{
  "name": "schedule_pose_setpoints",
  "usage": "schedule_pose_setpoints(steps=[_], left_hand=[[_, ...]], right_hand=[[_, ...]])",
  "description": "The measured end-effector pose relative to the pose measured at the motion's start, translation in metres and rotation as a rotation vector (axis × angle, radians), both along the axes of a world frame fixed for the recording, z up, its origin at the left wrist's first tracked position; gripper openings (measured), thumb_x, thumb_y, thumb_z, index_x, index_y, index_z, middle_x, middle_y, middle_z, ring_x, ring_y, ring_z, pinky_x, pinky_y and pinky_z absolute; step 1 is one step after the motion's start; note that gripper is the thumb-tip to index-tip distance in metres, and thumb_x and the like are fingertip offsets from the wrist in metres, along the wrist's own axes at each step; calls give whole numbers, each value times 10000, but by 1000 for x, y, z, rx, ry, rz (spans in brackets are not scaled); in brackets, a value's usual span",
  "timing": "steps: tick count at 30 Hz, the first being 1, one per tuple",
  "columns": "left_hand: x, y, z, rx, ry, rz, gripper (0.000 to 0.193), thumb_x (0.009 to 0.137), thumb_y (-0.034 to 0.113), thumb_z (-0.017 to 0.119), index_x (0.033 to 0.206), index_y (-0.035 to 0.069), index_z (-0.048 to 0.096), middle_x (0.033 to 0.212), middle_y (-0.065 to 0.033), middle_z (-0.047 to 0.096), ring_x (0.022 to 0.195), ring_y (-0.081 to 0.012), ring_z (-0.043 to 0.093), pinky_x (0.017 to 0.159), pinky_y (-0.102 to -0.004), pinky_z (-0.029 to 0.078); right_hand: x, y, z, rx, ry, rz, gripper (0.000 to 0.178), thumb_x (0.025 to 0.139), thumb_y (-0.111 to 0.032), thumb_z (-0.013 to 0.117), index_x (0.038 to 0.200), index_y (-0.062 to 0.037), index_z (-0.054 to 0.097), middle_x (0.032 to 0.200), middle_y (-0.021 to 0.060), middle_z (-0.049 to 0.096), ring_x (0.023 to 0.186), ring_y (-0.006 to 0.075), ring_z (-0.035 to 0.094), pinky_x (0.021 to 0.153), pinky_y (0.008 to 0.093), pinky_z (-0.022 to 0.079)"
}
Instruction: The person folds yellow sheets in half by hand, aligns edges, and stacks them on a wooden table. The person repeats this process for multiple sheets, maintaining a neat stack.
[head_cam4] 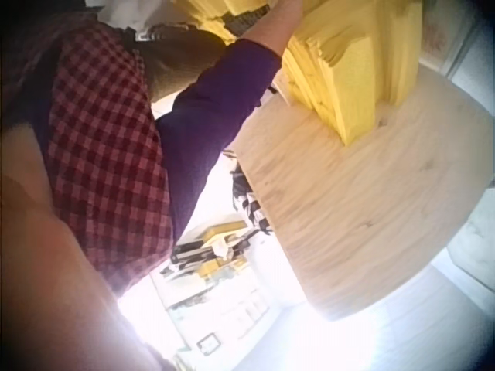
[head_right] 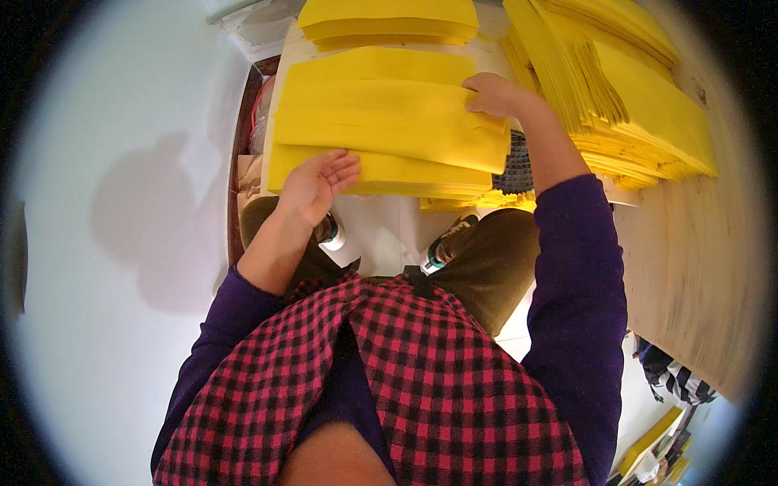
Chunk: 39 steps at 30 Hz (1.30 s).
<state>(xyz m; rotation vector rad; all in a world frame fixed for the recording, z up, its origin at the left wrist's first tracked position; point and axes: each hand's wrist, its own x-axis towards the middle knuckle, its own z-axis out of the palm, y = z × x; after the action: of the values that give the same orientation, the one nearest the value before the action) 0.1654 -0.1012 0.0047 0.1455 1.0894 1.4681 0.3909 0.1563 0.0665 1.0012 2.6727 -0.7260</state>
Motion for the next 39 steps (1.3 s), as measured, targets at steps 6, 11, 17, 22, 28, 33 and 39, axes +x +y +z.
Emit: schedule_pose_setpoints(steps=[6,11,17,22,28,33,39], left_hand=[[-41,-24,3,129,396,43,279,942,198,513,1122,-13,535,983,-116,621,835,-212,611,732,-336,512],[-114,10,10,290,549,412,356,969,247,456,1189,-28,505,1137,-150,580,1054,-234,553,929,-360,432],[-168,46,11,442,694,167,603,997,439,290,1361,-32,386,1408,-186,399,1352,-257,319,1132,-360,189],[-171,82,2,446,699,30,655,998,483,232,1384,-30,359,1436,-183,373,1370,-253,293,1148,-355,151],[-158,92,0,429,695,-62,679,996,503,162,1384,-13,369,1436,-170,377,1369,-252,293,1148,-349,148],[-149,88,7,415,740,-118,714,990,519,89,1382,-2,380,1429,-171,387,1367,-256,294,1141,-351,161],[-142,91,4,364,654,-186,687,998,506,137,1376,-10,387,1418,-157,406,1345,-247,326,1126,-348,204]], right_hand=[[-6,30,-24,91,-57,-43,393,770,-138,663,1137,-18,593,1118,177,605,1045,318,577,856,387,466],[6,28,-21,-71,180,-166,440,821,-248,675,1197,-42,573,1215,145,585,1130,301,550,921,395,448],[17,6,-23,34,404,-437,496,901,-387,579,1285,-77,529,1296,135,536,1202,269,499,986,357,390],[31,-15,-39,-21,641,-630,511,924,-415,532,1299,-68,520,1306,137,520,1237,251,461,1018,341,345],[40,-28,-56,-242,965,-809,605,947,-450,475,1376,-28,414,1409,138,411,1337,246,342,1102,356,235],[40,-31,-61,-353,1084,-798,662,952,-465,459,1406,3,343,1455,147,342,1373,247,279,1136,364,170],[36,-27,-63,-411,1154,-749,622,971,-432,434,1398,12,352,1443,156,355,1369,235,286,1136,344,167]])
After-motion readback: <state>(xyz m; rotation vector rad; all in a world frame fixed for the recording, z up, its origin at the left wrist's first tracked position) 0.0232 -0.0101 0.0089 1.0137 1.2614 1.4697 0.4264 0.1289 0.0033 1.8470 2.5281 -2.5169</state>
